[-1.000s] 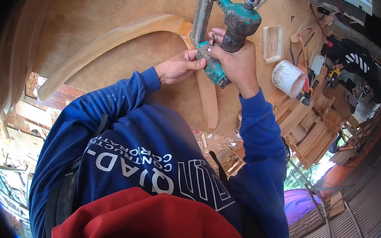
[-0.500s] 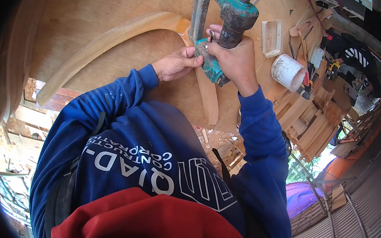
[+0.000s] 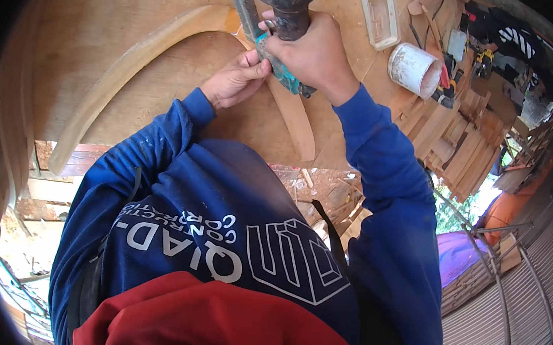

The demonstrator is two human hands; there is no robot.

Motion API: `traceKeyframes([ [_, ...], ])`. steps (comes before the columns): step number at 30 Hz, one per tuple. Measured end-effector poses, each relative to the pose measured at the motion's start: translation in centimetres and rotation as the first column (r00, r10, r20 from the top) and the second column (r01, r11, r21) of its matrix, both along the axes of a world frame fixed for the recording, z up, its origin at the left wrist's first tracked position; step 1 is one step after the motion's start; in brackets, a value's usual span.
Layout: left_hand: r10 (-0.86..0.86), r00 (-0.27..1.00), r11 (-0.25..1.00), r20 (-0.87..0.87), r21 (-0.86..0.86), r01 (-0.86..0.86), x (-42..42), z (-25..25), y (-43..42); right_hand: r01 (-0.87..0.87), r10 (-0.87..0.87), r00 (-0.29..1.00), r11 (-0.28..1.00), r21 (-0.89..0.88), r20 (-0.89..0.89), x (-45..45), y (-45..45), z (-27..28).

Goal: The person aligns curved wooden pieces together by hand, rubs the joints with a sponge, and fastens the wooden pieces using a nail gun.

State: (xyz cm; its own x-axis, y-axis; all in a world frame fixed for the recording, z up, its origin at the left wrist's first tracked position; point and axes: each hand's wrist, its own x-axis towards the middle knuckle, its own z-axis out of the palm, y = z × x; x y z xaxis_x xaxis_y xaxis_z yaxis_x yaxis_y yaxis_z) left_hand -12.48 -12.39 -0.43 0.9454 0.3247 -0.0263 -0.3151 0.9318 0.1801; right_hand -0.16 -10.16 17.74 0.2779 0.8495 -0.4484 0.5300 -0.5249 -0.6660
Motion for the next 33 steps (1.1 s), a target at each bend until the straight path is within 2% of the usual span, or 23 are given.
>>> traceKeyframes([
  [4,0.023,1.0,0.999,0.002,-0.031,-0.023,0.3,-0.4,0.0,-0.033,0.035,0.998,0.999,-0.039,0.047,0.1,0.4,0.0],
  [7,0.063,0.997,0.995,0.039,-0.083,-0.06,0.2,-1.4,-0.9,-0.003,-0.001,0.996,0.999,0.043,0.092,0.8,0.3,-1.6],
  [8,0.075,0.997,0.994,0.02,-0.087,-0.073,0.6,-0.8,-0.5,-0.03,0.024,0.999,0.981,-0.19,-0.036,-0.5,1.9,2.2],
  [9,0.087,0.996,0.992,0.001,-0.091,-0.087,0.8,-0.1,0.0,0.061,-0.077,0.995,0.972,-0.225,-0.063,-0.8,1.1,2.1],
  [11,0.014,1.0,0.998,0.019,-0.066,-0.013,0.9,-2.6,0.1,0.088,-0.094,0.995,0.99,-0.108,-0.045,0.2,-0.2,-0.2],
  [13,-0.131,0.987,0.991,-0.097,-0.023,0.13,-0.1,-2.6,0.4,-0.008,-0.009,0.994,0.989,0.146,0.11,2.7,-2.6,-3.6],
  [15,-0.309,0.942,0.938,-0.132,0.121,0.325,-3.8,0.5,1.0,0.076,-0.077,0.997,0.996,0.044,0.016,3.1,-4.9,-2.3],
  [16,-0.391,0.906,0.89,-0.164,0.182,0.418,-6.0,2.1,1.0,0.121,-0.116,0.991,0.989,0.089,-0.062,3.5,-6.7,-2.1],
  [18,-0.424,0.839,0.705,-0.341,0.456,0.542,-10.8,4.6,2.3,0.291,-0.271,0.942,0.953,0.08,-0.2,4.3,-10.1,-0.5],
  [19,-0.359,0.838,0.68,-0.41,0.5,0.536,-13.0,5.3,2.6,0.376,-0.351,0.906,0.924,0.067,-0.237,5.2,-11.7,0.4],
  [21,-0.163,0.836,0.582,-0.524,0.633,0.51,-16.5,6.3,4.0,0.415,-0.422,0.891,0.906,-0.077,-0.166,8.4,-14.6,0.8],
  [23,0.108,0.816,0.451,-0.568,0.759,0.469,-18.8,6.7,5.6,0.445,-0.454,0.891,0.879,-0.171,-0.019,12.6,-16.6,-1.1],
  [24,0.205,0.793,0.413,-0.573,0.785,0.461,-19.2,7.4,6.6,0.395,-0.402,0.915,0.884,-0.251,0.026,14.8,-16.9,-2.1],
  [26,0.43,0.757,0.232,-0.492,0.871,0.434,-19.4,6.7,8.9,0.291,-0.27,0.957,0.861,-0.416,0.11,17.7,-16.7,-2.8],
  [29,0.642,0.736,-0.224,-0.217,0.864,0.45,-18.0,6.6,11.9,0.28,-0.068,0.931,0.763,-0.583,0.358,18.3,-14.2,0.1],
  [32,0.644,0.758,-0.373,-0.101,0.824,0.427,-15.8,5.3,14.2,0.254,0.071,0.849,0.814,-0.522,0.524,20.6,-14.6,-2.5],
  [33,0.642,0.753,-0.384,-0.143,0.791,0.477,-15.1,4.5,14.8,0.295,0.038,0.821,0.825,-0.482,0.569,20.7,-14.7,-3.2],
])
